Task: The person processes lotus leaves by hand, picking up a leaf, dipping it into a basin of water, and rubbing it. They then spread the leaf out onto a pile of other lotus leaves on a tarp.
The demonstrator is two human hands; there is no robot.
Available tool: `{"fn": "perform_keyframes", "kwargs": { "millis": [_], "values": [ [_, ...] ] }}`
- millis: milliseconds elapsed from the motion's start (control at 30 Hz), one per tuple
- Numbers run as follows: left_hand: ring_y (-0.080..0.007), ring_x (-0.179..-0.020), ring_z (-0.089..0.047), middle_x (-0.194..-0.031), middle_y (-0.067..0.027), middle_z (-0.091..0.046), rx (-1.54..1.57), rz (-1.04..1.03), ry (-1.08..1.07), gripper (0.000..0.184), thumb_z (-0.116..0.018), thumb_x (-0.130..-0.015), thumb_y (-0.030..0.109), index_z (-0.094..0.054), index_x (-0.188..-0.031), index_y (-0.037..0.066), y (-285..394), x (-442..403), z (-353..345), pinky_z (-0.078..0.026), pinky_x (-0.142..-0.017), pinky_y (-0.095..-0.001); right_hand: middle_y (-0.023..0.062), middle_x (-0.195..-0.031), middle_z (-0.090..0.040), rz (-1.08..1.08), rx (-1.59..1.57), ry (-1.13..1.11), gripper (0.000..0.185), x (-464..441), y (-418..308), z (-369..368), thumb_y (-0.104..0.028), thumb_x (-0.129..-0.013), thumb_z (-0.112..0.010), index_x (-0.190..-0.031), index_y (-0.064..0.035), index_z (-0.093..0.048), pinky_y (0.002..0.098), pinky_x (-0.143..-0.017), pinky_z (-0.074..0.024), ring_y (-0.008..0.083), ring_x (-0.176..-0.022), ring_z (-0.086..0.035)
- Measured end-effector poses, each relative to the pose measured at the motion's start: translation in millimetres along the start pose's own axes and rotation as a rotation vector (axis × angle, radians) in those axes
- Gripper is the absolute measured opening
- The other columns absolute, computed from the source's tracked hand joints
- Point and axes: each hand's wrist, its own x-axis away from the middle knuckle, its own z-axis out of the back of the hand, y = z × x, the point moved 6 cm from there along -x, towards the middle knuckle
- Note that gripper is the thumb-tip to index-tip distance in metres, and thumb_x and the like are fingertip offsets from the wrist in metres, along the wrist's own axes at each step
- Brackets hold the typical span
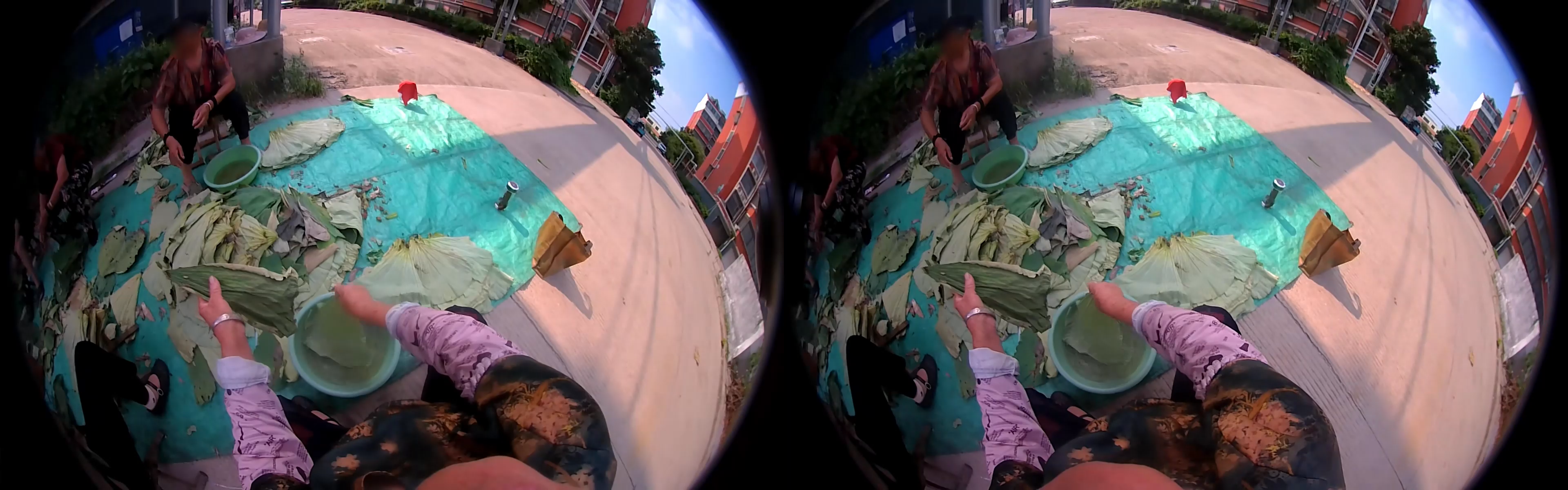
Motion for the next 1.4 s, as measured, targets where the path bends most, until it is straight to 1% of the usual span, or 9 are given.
{"fn": "perform_keyframes", "kwargs": {
  "millis": [200, 300, 400, 500, 600, 800, 933, 1233, 1400],
  "values": [
    [-0.0186, -0.079, -0.057, -0.099, -0.0090, -0.058, 0.006, 0.005, -0.014, 0.033, -0.060, -0.081, 0.013, -0.052, -0.109, -0.002, -1.7, 2.6, -3.2, -0.047, -0.069, -0.0312, 0.0175, -0.072, -0.059, 0.290, 0.181, -0.566, 0.011, 47.1, 19.2, -54.3, -0.010, -0.070, -0.052, -0.071, -0.0029, -0.059, 0.0422, -0.060, -0.0470, 0.0347, -0.069, -0.058],
    [-0.0185, -0.078, -0.057, -0.098, -0.0089, -0.058, -0.038, 0.012, 0.006, 0.033, -0.060, -0.081, 0.013, -0.052, -0.109, -0.001, -3.2, 1.9, -2.3, -0.047, -0.069, -0.0311, 0.0169, -0.072, -0.060, 0.222, 0.246, -0.594, 0.011, 40.5, 11.0, -51.4, -0.010, -0.069, -0.052, -0.073, -0.0030, -0.060, 0.0414, -0.059, -0.0475, 0.0339, -0.068, -0.059],
    [-0.0185, -0.078, -0.057, -0.098, -0.0089, -0.058, 0.012, 0.009, -0.010, 0.033, -0.060, -0.081, 0.013, -0.052, -0.109, -0.002, -3.6, 4.1, -4.5, -0.047, -0.069, -0.0311, 0.0155, -0.073, -0.061, 0.161, 0.098, -0.245, 0.010, 19.2, -4.5, -17.8, -0.009, -0.068, -0.053, -0.073, -0.0035, -0.061, 0.0416, -0.058, -0.0475, 0.0334, -0.067, -0.059],
    [-0.0183, -0.077, -0.057, -0.098, -0.0090, -0.058, 0.007, 0.008, -0.037, 0.034, -0.060, -0.081, 0.013, -0.051, -0.110, -0.001, -9.3, 0.5, -4.5, -0.047, -0.068, -0.0311, 0.0147, -0.073, -0.061, 0.114, 0.134, -0.145, 0.009, 13.7, 0.0, -10.0, -0.009, -0.067, -0.055, -0.072, -0.0042, -0.061, 0.0417, -0.057, -0.0474, 0.0327, -0.066, -0.059],
    [-0.0181, -0.078, -0.057, -0.098, -0.0090, -0.058, -0.038, -0.009, -0.053, 0.034, -0.060, -0.081, 0.012, -0.051, -0.111, -0.001, -14.5, -3.7, -3.0, -0.048, -0.068, -0.0311, 0.0150, -0.072, -0.061, 0.245, 0.198, -0.407, 0.008, 25.4, 27.5, -52.5, -0.011, -0.066, -0.056, -0.070, -0.0046, -0.060, 0.0414, -0.056, -0.0475, 0.0318, -0.066, -0.060],
    [-0.0173, -0.078, -0.056, -0.098, -0.0084, -0.059, -0.124, -0.043, -0.170, 0.033, -0.061, -0.081, 0.011, -0.052, -0.110, -0.002, -19.1, -4.0, -9.6, -0.046, -0.073, -0.0292, 0.0150, -0.072, -0.061, 0.164, 0.213, -0.417, 0.009, 18.5, 1.5, -19.8, -0.010, -0.066, -0.056, -0.069, -0.0039, -0.060, 0.0413, -0.056, -0.0480, 0.0308, -0.070, -0.061],
    [-0.0132, -0.078, -0.055, -0.093, -0.0066, -0.061, -0.540, -0.042, -0.452, 0.033, -0.063, -0.078, 0.010, -0.054, -0.106, -0.004, -22.3, 11.3, -28.3, -0.044, -0.074, -0.0263, 0.0148, -0.075, -0.061, 0.139, 0.180, -0.318, 0.010, -3.3, -17.9, 22.8, -0.010, -0.066, -0.055, -0.074, -0.0050, -0.060, 0.0420, -0.059, -0.0479, 0.0321, -0.073, -0.061],
    [-0.0108, -0.076, -0.054, -0.087, -0.0006, -0.061, -0.585, 0.360, -1.194, 0.034, -0.065, -0.074, 0.009, -0.056, -0.106, 0.001, -82.9, 83.9, -57.7, -0.044, -0.072, -0.0248, 0.0141, -0.080, -0.061, 0.092, 0.179, -0.358, 0.016, -10.9, -38.2, 73.5, -0.015, -0.072, -0.053, -0.086, -0.0098, -0.059, 0.0408, -0.065, -0.0461, 0.0328, -0.080, -0.059],
    [-0.0186, -0.101, -0.049, -0.108, -0.0061, -0.051, -0.704, 0.170, -1.488, 0.046, -0.066, -0.068, 0.007, -0.054, -0.113, 0.004, -124.1, 132.8, -66.1, -0.038, -0.087, -0.0276, 0.0120, -0.082, -0.061, 0.094, 0.114, -0.442, 0.024, -5.5, -51.9, 84.7, -0.009, -0.067, -0.057, -0.091, -0.0130, -0.060, 0.0388, -0.067, -0.0464, 0.0304, -0.080, -0.059]
  ]
}}
